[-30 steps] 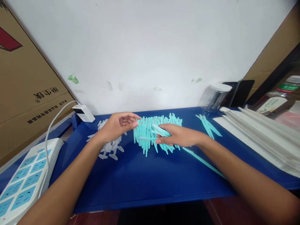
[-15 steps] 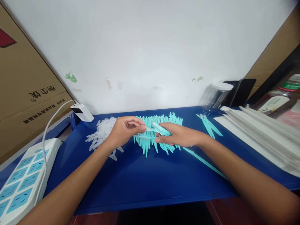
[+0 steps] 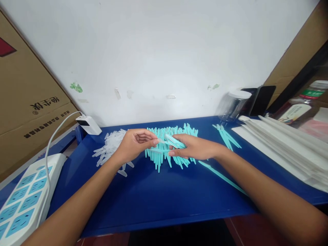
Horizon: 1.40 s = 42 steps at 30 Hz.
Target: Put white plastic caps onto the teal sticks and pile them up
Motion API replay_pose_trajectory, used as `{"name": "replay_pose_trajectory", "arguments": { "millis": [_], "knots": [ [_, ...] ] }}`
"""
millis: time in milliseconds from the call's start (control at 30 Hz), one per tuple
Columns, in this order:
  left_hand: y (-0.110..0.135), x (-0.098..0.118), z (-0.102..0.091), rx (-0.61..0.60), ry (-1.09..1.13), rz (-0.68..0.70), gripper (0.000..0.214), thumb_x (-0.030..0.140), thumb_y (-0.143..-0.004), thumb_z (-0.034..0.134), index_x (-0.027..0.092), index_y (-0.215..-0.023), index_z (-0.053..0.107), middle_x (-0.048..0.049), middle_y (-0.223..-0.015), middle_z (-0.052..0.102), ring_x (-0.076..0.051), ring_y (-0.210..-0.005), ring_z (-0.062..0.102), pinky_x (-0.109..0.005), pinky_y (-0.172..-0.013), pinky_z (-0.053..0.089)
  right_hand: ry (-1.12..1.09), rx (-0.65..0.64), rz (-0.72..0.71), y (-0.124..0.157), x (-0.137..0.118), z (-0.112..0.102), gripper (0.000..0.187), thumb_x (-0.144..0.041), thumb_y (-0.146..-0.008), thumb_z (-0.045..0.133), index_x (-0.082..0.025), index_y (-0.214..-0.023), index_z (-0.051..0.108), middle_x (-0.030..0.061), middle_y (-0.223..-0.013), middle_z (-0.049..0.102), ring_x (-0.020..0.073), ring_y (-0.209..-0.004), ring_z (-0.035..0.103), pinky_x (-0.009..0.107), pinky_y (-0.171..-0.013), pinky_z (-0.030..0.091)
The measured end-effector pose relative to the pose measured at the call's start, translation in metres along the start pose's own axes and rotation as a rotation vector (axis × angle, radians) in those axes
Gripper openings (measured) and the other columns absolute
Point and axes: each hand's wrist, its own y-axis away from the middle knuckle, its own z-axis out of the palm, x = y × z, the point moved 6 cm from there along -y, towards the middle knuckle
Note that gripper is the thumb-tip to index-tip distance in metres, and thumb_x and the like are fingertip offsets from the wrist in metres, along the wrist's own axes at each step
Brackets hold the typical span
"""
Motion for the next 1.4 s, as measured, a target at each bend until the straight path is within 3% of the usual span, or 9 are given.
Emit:
{"name": "replay_pose_trajectory", "arguments": {
  "millis": [233,500,767,1067,1267,1400],
  "knots": [
    [0.002,0.002,-0.001,0.036,-0.060,0.028,0.028,0.036,-0.077,0.089,0.019,-0.098,0.083,-0.0071,-0.090,0.082,-0.023,-0.084,0.078,-0.031,-0.077,0.065,0.017,-0.014,0.011,0.001,-0.004,0.002,0.038,-0.055,-0.094,0.067,-0.020,-0.098,0.053,-0.0021,-0.078,0.052,0.0121,-0.065,0.050,0.026,-0.058,0.043],
    [0.003,0.008,0.007,0.017,-0.215,0.077,0.020,0.036,-0.079,0.087,0.022,-0.093,0.086,-0.0042,-0.083,0.082,-0.019,-0.074,0.075,-0.026,-0.065,0.060,0.080,-0.021,0.096,0.002,0.000,0.003,0.051,-0.068,-0.089,0.067,-0.021,-0.098,0.052,-0.0018,-0.074,0.057,0.0147,-0.065,0.055,0.026,-0.054,0.042],
    [0.000,0.015,-0.014,0.110,-0.309,0.107,0.020,0.041,-0.084,0.082,0.021,-0.083,0.084,-0.0044,-0.082,0.081,-0.020,-0.077,0.075,-0.027,-0.070,0.057,0.105,0.007,0.124,0.002,0.004,-0.001,0.057,-0.067,-0.090,0.067,-0.018,-0.117,0.058,0.0015,-0.079,0.062,0.0165,-0.068,0.057,0.027,-0.057,0.044],
    [0.003,0.007,0.008,0.026,-0.271,0.048,0.025,0.039,-0.085,0.081,0.018,-0.071,0.078,-0.0023,-0.067,0.074,-0.013,-0.060,0.062,-0.023,-0.054,0.045,0.131,0.030,0.143,0.003,0.008,-0.001,0.062,-0.067,-0.089,0.067,-0.018,-0.126,0.055,0.0012,-0.078,0.063,0.0178,-0.068,0.058,0.028,-0.058,0.044],
    [0.006,0.005,0.022,-0.008,-0.206,0.060,0.022,0.039,-0.083,0.083,0.020,-0.073,0.079,-0.0024,-0.069,0.074,-0.015,-0.065,0.063,-0.026,-0.060,0.047,0.100,0.030,0.131,0.003,0.005,0.006,0.065,-0.060,-0.091,0.068,-0.017,-0.136,0.048,0.0015,-0.081,0.064,0.0183,-0.071,0.059,0.029,-0.062,0.044],
    [0.008,0.004,0.030,-0.013,-0.190,0.072,0.023,0.039,-0.085,0.081,0.020,-0.073,0.078,-0.0025,-0.070,0.074,-0.015,-0.066,0.061,-0.027,-0.061,0.046,0.084,0.032,0.110,0.004,-0.003,0.011,0.060,-0.058,-0.091,0.068,-0.018,-0.131,0.048,0.0020,-0.088,0.062,0.0168,-0.070,0.057,0.029,-0.060,0.044]
  ]
}}
